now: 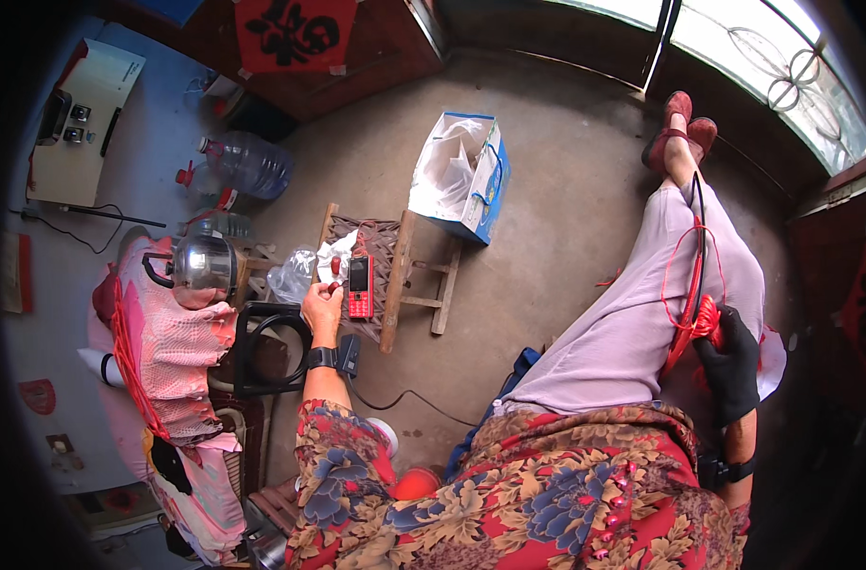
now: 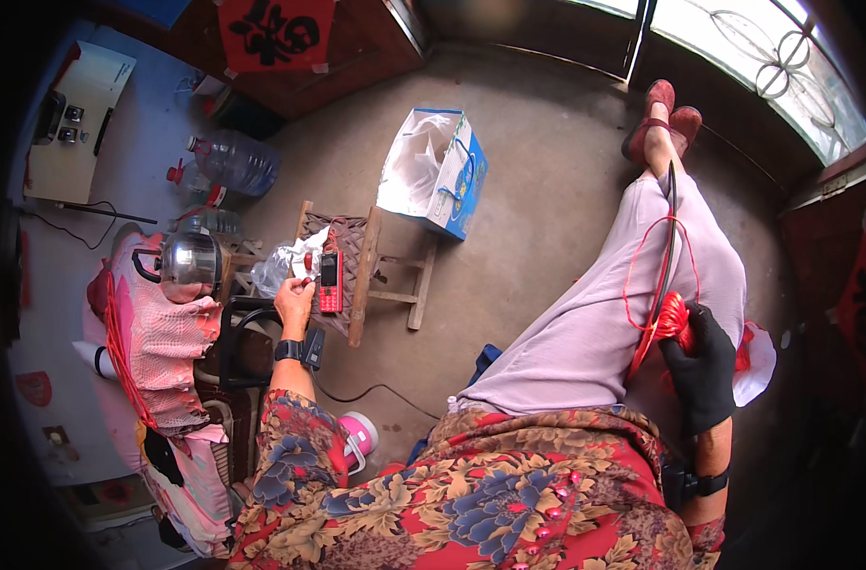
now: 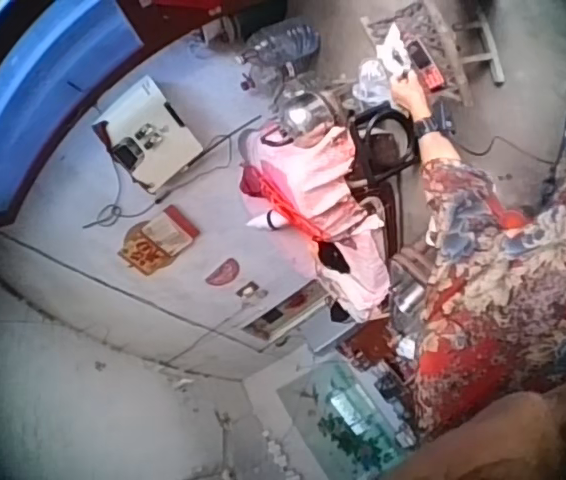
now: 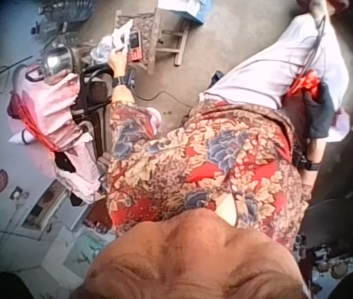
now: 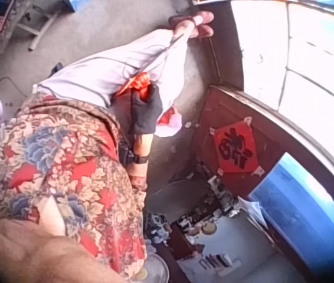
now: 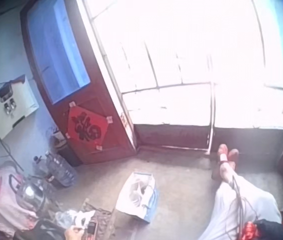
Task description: Wrapping a red decorative cord around a black and red frame component by hand.
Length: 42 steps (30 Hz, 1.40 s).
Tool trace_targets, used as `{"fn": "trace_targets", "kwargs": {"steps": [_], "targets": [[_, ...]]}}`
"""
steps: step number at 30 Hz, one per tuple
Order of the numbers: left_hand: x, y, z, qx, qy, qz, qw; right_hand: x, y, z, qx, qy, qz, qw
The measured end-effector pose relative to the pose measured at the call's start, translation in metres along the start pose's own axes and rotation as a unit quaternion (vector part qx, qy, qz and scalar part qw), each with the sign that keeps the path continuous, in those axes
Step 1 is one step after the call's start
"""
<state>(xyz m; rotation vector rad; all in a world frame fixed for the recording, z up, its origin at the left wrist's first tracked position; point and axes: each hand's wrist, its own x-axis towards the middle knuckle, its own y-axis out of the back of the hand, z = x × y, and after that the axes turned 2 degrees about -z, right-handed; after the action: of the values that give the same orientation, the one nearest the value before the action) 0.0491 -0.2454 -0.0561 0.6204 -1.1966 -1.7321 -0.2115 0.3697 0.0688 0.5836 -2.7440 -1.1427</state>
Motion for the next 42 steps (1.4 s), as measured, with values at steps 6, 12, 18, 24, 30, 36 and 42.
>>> {"fn": "trace_targets", "kwargs": {"steps": [6, 12, 18, 24, 30, 36, 42], "targets": [[-0.003, 0.014, 0.005, -0.101, 0.095, 0.009, 0.99, 0.005, -0.001, -0.008, 0.041, -0.005, -0.003, 0.999], [-0.066, 0.05, 0.131, -0.718, 0.135, -0.218, 0.647, 0.0, 0.003, -0.005, 0.072, -0.023, 0.018, 0.997], [-0.149, 0.096, 0.265, -0.733, -0.01, -0.414, 0.54, 0.002, 0.0, -0.006, 0.046, 0.015, 0.005, 0.999], [-0.213, 0.145, 0.372, -0.678, -0.296, -0.62, 0.26, 0.0, -0.001, -0.001, 0.032, 0.015, 0.037, 0.999], [-0.247, 0.155, 0.399, -0.69, -0.344, -0.619, 0.149, -0.004, 0.006, -0.005, 0.035, 0.014, 0.041, 0.998], [-0.209, 0.081, 0.405, -0.532, -0.201, -0.575, 0.588, -0.004, 0.009, -0.006, 0.12, -0.004, 0.052, 0.991], [-0.221, 0.005, 0.412, -0.517, -0.166, -0.574, 0.614, 0.002, 0.014, -0.026, 0.118, -0.053, 0.03, 0.991]]}}
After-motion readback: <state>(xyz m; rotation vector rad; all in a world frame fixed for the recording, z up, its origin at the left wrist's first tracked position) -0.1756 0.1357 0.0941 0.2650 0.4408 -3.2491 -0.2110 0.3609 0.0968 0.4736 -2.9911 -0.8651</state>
